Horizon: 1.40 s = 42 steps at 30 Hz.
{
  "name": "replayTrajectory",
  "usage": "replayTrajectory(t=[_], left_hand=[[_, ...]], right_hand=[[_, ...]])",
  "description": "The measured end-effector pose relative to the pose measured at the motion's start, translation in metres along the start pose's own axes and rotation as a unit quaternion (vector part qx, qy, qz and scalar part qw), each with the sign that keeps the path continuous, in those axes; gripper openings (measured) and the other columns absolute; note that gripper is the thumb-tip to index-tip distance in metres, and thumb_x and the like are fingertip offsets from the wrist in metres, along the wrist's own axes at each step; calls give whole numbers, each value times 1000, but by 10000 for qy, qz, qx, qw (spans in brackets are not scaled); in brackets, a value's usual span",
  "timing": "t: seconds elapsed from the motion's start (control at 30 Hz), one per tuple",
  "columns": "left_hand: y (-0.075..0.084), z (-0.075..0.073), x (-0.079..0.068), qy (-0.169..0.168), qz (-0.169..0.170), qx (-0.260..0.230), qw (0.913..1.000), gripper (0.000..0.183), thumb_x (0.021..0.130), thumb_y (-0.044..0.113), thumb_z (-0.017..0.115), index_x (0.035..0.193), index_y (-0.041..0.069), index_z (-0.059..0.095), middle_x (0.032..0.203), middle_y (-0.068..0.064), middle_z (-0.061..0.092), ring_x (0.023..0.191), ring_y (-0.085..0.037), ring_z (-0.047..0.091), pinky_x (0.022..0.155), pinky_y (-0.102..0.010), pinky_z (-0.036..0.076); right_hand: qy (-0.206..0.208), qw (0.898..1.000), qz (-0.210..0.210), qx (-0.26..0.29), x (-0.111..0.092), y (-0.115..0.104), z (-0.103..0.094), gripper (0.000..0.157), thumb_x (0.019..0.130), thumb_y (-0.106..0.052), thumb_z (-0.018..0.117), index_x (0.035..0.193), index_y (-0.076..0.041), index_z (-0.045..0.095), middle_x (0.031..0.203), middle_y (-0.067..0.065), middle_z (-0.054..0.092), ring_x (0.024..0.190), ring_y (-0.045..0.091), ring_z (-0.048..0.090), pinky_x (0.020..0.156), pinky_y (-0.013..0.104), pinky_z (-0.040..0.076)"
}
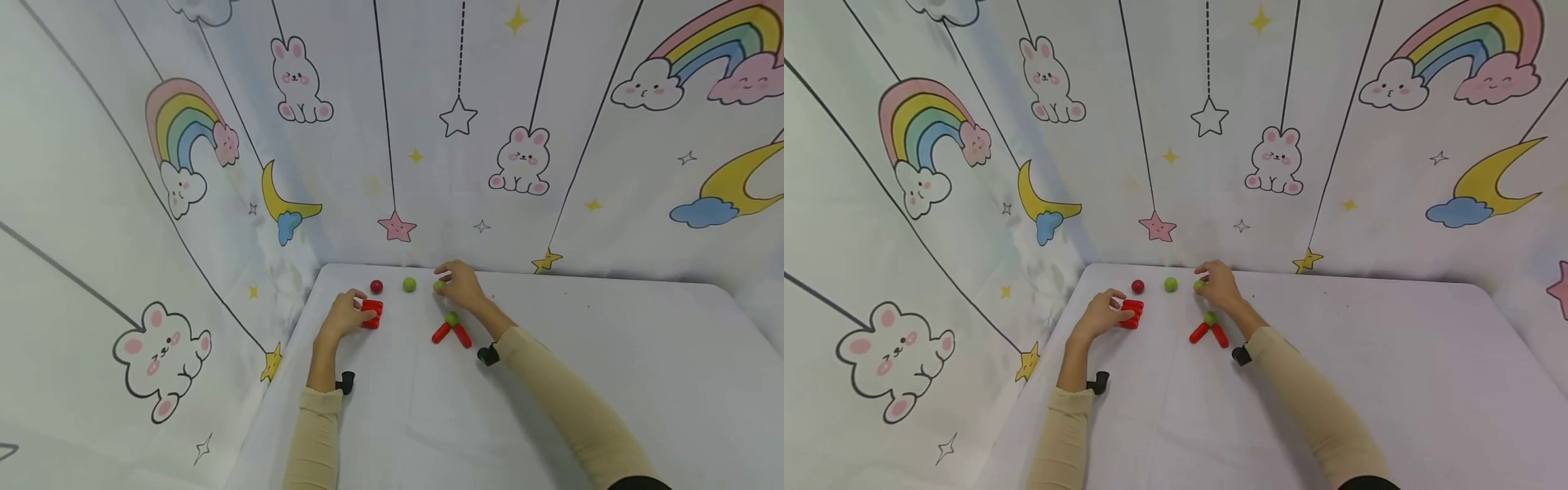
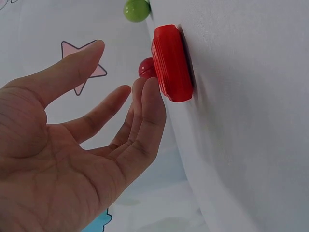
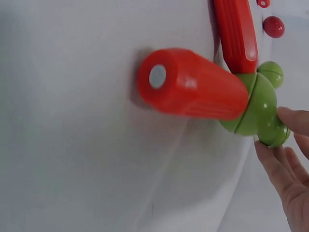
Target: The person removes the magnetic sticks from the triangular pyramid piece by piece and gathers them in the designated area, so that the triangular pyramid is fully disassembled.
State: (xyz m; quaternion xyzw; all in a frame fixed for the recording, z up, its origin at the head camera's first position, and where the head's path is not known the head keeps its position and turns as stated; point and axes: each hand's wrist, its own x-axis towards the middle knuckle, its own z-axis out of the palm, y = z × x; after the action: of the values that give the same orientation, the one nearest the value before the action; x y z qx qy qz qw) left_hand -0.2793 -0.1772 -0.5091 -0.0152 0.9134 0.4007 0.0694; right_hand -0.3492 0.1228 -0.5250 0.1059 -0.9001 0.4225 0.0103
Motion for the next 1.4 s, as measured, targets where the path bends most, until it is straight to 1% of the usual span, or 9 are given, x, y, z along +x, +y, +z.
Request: replayTrajectory(t=[0.23, 0.3, 0.47, 0.57, 0.77, 0.93, 1.07, 1.23, 1.4], left_hand=[[1, 3, 1, -44, 118, 34, 9999, 50, 95, 23, 76, 137, 3, 59, 122, -21, 58, 106, -30, 57, 83, -38, 58], [2, 5, 1, -86, 186, 25, 9998, 50, 95, 23, 76, 137, 2, 59, 122, -22, 59, 107, -30, 56, 83, -39, 58], [4, 8, 1, -101, 238, -81, 9996, 49, 94, 21, 77, 135, 2, 60, 121, -23, 58, 108, -31, 56, 86, -40, 58], [4, 9, 2, -115, 230, -93, 9996, 50, 93, 21, 77, 135, 1, 59, 121, -22, 57, 108, -31, 56, 85, -39, 58], [5, 9, -1, -89, 176, -50, 9998, 51, 94, 24, 77, 136, 1, 58, 123, -23, 57, 108, -31, 57, 84, -40, 58], [6, 6, -3, -41, 91, -41, 9999, 51, 95, 25, 75, 137, 2, 58, 128, -24, 56, 110, -32, 57, 87, -42, 58], [5, 5, -2, -59, 92, -22, 9999, 51, 96, 24, 74, 139, 3, 58, 130, -25, 55, 111, -32, 57, 87, -41, 59], [4, 6, 0, -62, 192, -29, 9998, 49, 96, 23, 75, 137, 3, 58, 129, -25, 54, 110, -33, 57, 87, -40, 60], [4, 6, 0, -43, 188, 30, 9998, 50, 95, 23, 76, 137, 3, 58, 130, -25, 54, 113, -34, 56, 88, -41, 59]], right_hand=[[-21, 9996, 269, -22, 9, -1, 12, 43, 89, 0, 79, 130, -1, 68, 137, 17, 55, 119, 33, 66, 87, 39, 60], [-1, 9996, 259, -75, 11, -2, 14, 42, 87, 2, 79, 128, -1, 69, 135, 16, 56, 118, 32, 67, 88, 40, 60], [134, 9994, 19, -319, 17, -4, 20, 39, 85, 4, 79, 123, 0, 72, 129, 18, 60, 115, 32, 68, 89, 40, 60], [175, 9992, 34, -366, 18, -4, 23, 38, 85, 4, 79, 123, 0, 72, 129, 18, 60, 115, 32, 68, 89, 40, 60], [62, 9990, 94, -431, 17, -4, 28, 40, 87, 1, 77, 127, 0, 70, 131, 19, 60, 119, 33, 66, 90, 41, 60], [-36, 9988, 50, -490, 17, -8, 27, 49, 86, -2, 80, 134, -2, 67, 135, 18, 62, 122, 33, 63, 95, 44, 58], [48, 9993, 49, -365, 15, -11, 22, 53, 85, -7, 83, 135, -4, 67, 138, 15, 61, 125, 34, 60, 98, 47, 55], [276, 9992, 0, -287, 5, -18, 11, 47, 86, -11, 82, 131, -5, 69, 139, 15, 60, 124, 35, 61, 98, 49, 54], [314, 9990, -67, -321, -7, -24, 0, 40, 89, -11, 80, 127, -3, 71, 133, 16, 64, 121, 35, 64, 95, 48, 56]])
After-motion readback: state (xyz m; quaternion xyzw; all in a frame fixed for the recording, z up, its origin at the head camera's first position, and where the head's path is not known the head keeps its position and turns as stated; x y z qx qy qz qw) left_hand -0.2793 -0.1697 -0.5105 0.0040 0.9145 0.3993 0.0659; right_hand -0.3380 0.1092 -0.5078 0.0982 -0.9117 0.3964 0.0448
